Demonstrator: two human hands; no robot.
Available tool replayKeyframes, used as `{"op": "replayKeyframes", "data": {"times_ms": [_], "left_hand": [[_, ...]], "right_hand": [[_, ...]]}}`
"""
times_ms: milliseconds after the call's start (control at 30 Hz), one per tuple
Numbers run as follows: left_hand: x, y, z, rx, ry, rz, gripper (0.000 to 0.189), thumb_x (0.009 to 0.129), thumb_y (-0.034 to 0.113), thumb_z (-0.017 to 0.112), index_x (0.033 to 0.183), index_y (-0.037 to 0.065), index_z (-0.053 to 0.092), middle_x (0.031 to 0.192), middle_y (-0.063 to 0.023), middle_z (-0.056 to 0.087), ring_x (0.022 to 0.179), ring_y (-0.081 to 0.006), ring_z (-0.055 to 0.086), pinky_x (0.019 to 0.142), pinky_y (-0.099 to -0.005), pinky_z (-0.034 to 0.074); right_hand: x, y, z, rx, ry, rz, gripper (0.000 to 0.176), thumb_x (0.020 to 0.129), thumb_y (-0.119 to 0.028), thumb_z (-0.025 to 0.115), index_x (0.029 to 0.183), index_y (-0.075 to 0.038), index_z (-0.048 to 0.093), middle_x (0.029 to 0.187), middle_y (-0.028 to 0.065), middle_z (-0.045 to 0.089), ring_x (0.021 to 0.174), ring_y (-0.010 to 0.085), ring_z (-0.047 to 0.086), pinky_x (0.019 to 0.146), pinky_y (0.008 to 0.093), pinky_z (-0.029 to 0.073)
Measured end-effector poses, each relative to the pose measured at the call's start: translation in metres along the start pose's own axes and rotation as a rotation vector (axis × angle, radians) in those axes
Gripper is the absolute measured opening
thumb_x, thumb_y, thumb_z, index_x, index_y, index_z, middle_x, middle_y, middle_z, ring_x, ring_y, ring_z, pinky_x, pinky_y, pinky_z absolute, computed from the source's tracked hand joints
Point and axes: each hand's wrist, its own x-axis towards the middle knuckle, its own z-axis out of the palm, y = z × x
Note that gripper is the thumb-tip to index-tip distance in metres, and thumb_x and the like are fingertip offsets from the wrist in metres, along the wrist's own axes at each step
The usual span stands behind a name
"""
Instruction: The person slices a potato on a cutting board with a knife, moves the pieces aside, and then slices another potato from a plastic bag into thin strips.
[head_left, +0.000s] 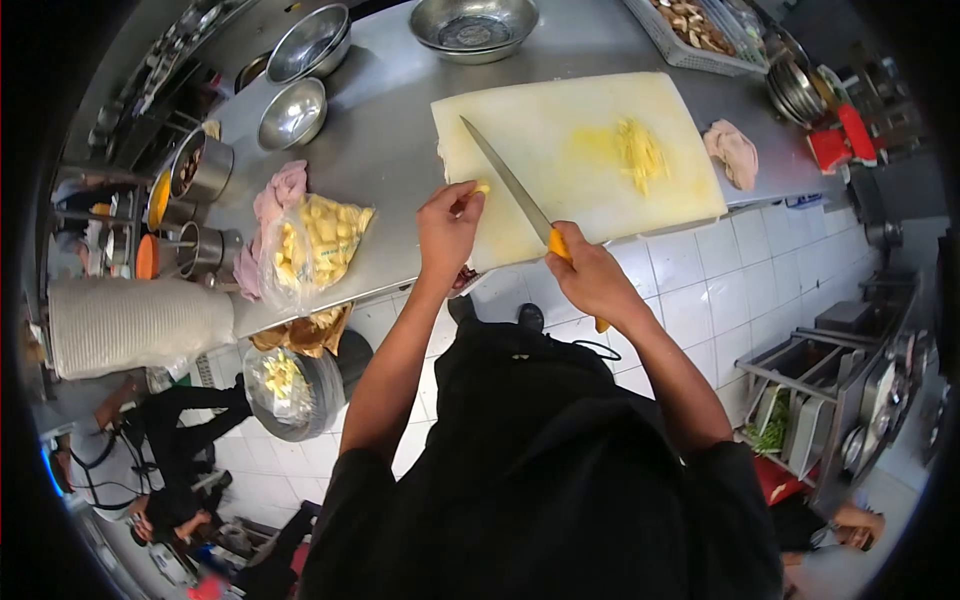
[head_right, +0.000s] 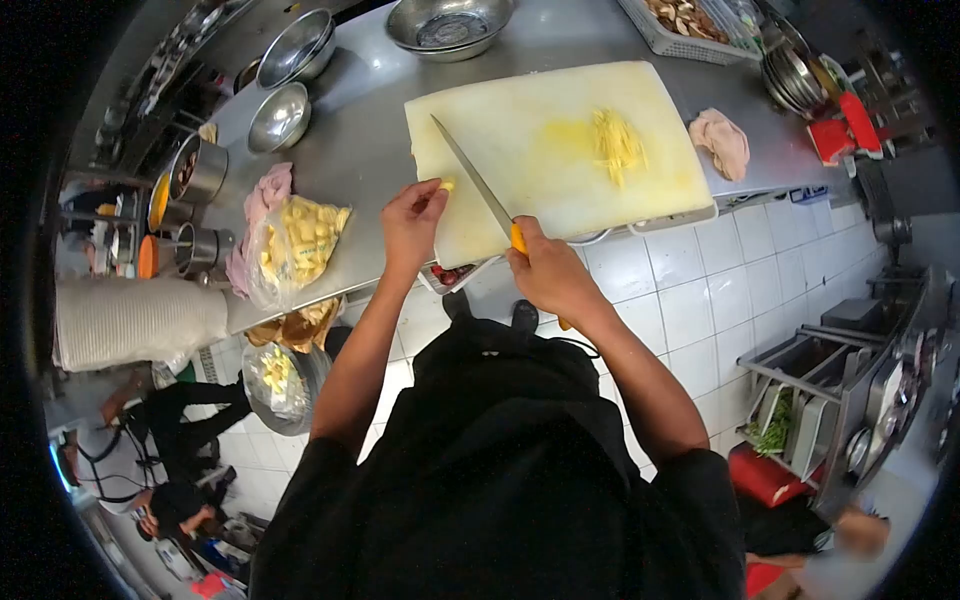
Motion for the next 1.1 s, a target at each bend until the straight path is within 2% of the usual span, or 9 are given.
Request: {"op": "replayKeyframes", "data": {"times_ms": [133, 333, 433, 533, 633, 733, 800, 933, 1100], "left_hand": [[0.001, -0.003, -0.002, -0.104, 0.004, -0.126, 0.022, 0.095, 0.01, 0.075, 0.108, -0.008, 0.074, 0.096, -0.0085, 0.076, 0.084, -0.011, 0.069, 0.078, -0.0262, 0.055], [-0.016, 0.025, 0.017, -0.087, 0.007, -0.158, 0.024, 0.093, 0.01, 0.078, 0.106, -0.01, 0.073, 0.093, -0.01, 0.076, 0.08, -0.0123, 0.07, 0.077, -0.0257, 0.056], [-0.023, 0.03, 0.029, -0.019, 0.044, -0.1, 0.023, 0.093, 0.01, 0.078, 0.102, -0.01, 0.072, 0.089, -0.0102, 0.077, 0.078, -0.0131, 0.07, 0.076, -0.0266, 0.057], [-0.028, 0.029, 0.024, 0.079, -0.009, -0.051, 0.02, 0.092, 0.008, 0.078, 0.102, -0.008, 0.073, 0.099, -0.0127, 0.075, 0.081, -0.0159, 0.071, 0.076, -0.0282, 0.058], [-0.035, 0.026, 0.019, 0.197, 0.048, 0.286, 0.021, 0.09, 0.006, 0.077, 0.107, -0.005, 0.073, 0.118, -0.0142, 0.067, 0.087, -0.0233, 0.071, 0.081, -0.0337, 0.058], [-0.04, 0.022, 0.017, 0.166, -0.072, 0.292, 0.024, 0.089, 0.002, 0.075, 0.112, -0.003, 0.073, 0.128, -0.0134, 0.061, 0.094, -0.0248, 0.07, 0.085, -0.0353, 0.057], [-0.042, 0.02, 0.019, 0.126, -0.057, 0.263, 0.024, 0.089, 0.001, 0.076, 0.113, -0.002, 0.073, 0.126, -0.0132, 0.062, 0.096, -0.0258, 0.07, 0.085, -0.0358, 0.057], [-0.036, 0.017, 0.026, 0.02, -0.029, 0.232, 0.023, 0.089, 0.001, 0.076, 0.111, -0.002, 0.073, 0.123, -0.0132, 0.062, 0.098, -0.0264, 0.069, 0.086, -0.0359, 0.057], [-0.029, 0.008, 0.023, 0.144, -0.032, 0.394, 0.016, 0.092, 0.0, 0.072, 0.109, -0.002, 0.073, 0.122, -0.0137, 0.062, 0.094, -0.0239, 0.07, 0.083, -0.0338, 0.057]], "right_hand": [[-0.004, 0.002, 0.004, 0.043, 0.007, -0.017, 0.043, 0.102, -0.02, 0.056, 0.138, -0.002, 0.043, 0.093, 0.0355, 0.069, 0.094, 0.054, 0.066, 0.086, 0.0586, 0.05], [-0.009, -0.006, 0.011, 0.13, -0.004, -0.007, 0.038, 0.101, -0.019, 0.055, 0.131, 0.0, 0.043, 0.093, 0.0345, 0.068, 0.094, 0.0538, 0.066, 0.085, 0.0597, 0.049], [-0.011, -0.005, 0.012, 0.124, 0.003, -0.016, 0.039, 0.102, -0.02, 0.055, 0.133, 0.0, 0.042, 0.093, 0.033, 0.069, 0.093, 0.0522, 0.066, 0.084, 0.0577, 0.049], [-0.01, -0.001, 0.016, 0.109, -0.009, 0.006, 0.044, 0.104, -0.024, 0.056, 0.14, -0.002, 0.041, 0.091, 0.0307, 0.069, 0.091, 0.0505, 0.067, 0.082, 0.0538, 0.05], [-0.011, -0.001, 0.019, 0.094, 0.008, -0.011, 0.044, 0.104, -0.023, 0.056, 0.14, -0.003, 0.042, 0.087, 0.0307, 0.069, 0.088, 0.0511, 0.067, 0.079, 0.055, 0.05], [-0.02, -0.003, 0.02, 0.095, 0.025, -0.027, 0.041, 0.102, -0.021, 0.057, 0.136, -0.002, 0.043, 0.084, 0.031, 0.069, 0.086, 0.052, 0.067, 0.078, 0.0577, 0.05], [-0.027, -0.01, 0.016, 0.106, 0.029, -0.028, 0.036, 0.1, -0.017, 0.057, 0.129, 0.002, 0.045, 0.084, 0.0317, 0.069, 0.085, 0.0528, 0.067, 0.08, 0.0612, 0.05], [-0.025, -0.001, 0.023, 0.081, 0.057, -0.003, 0.041, 0.103, -0.02, 0.057, 0.137, -0.002, 0.045, 0.082, 0.031, 0.069, 0.084, 0.0523, 0.066, 0.076, 0.0571, 0.05], [-0.024, 0.005, 0.022, 0.06, 0.075, -0.033, 0.041, 0.103, -0.019, 0.057, 0.137, -0.001, 0.044, 0.086, 0.032, 0.069, 0.087, 0.0525, 0.066, 0.078, 0.0578, 0.049]]}}
